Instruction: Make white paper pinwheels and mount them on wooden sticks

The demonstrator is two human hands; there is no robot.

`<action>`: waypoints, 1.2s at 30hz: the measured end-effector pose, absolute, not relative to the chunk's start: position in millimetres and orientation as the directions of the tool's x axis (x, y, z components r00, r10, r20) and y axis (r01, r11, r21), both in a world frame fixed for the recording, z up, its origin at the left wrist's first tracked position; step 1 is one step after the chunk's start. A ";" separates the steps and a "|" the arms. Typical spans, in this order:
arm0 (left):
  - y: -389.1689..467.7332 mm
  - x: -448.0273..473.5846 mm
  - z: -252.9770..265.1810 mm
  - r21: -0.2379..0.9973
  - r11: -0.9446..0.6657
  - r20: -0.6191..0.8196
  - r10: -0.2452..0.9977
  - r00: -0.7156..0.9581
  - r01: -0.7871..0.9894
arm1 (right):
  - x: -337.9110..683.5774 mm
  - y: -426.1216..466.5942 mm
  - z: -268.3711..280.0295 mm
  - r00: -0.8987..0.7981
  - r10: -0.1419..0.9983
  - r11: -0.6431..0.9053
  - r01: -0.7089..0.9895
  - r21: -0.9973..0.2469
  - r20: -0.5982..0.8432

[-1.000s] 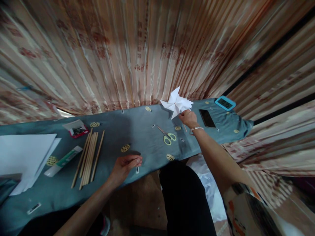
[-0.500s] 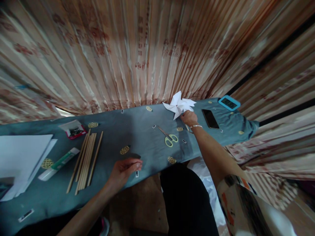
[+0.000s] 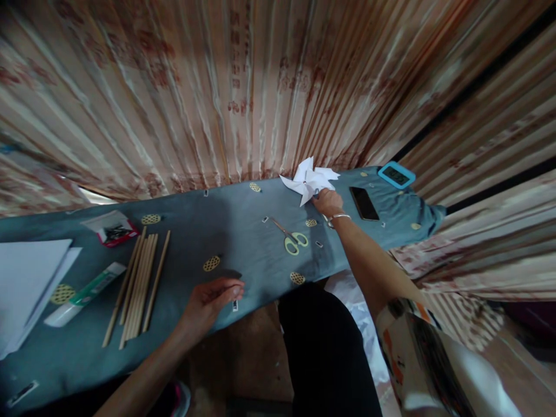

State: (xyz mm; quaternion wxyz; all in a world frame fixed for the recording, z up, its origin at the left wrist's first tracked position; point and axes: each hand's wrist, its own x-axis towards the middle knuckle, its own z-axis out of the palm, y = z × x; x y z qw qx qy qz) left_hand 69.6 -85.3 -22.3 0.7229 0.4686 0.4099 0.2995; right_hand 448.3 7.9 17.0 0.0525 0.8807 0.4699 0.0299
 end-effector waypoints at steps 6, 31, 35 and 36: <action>-86.4 67.5 -21.5 0.914 0.398 -0.316 0.817 0.482 -0.076 | 431.2 -5.9 32.1 0.553 0.833 -0.546 0.817 0.185 0.017; -99.5 69.3 -19.6 0.988 0.147 -0.144 0.835 0.531 0.036 | 205.0 -24.1 21.2 -0.011 0.990 0.010 1.000 -0.008 -0.139; -100.2 68.0 -17.7 0.989 0.137 -0.149 0.837 0.526 0.061 | 200.4 -25.7 9.2 -0.084 0.996 0.079 0.991 -0.105 -0.043; -100.5 67.9 -18.3 0.989 0.135 -0.147 0.838 0.525 0.062 | 199.2 -25.9 4.3 -0.122 0.993 0.121 0.983 -0.140 0.006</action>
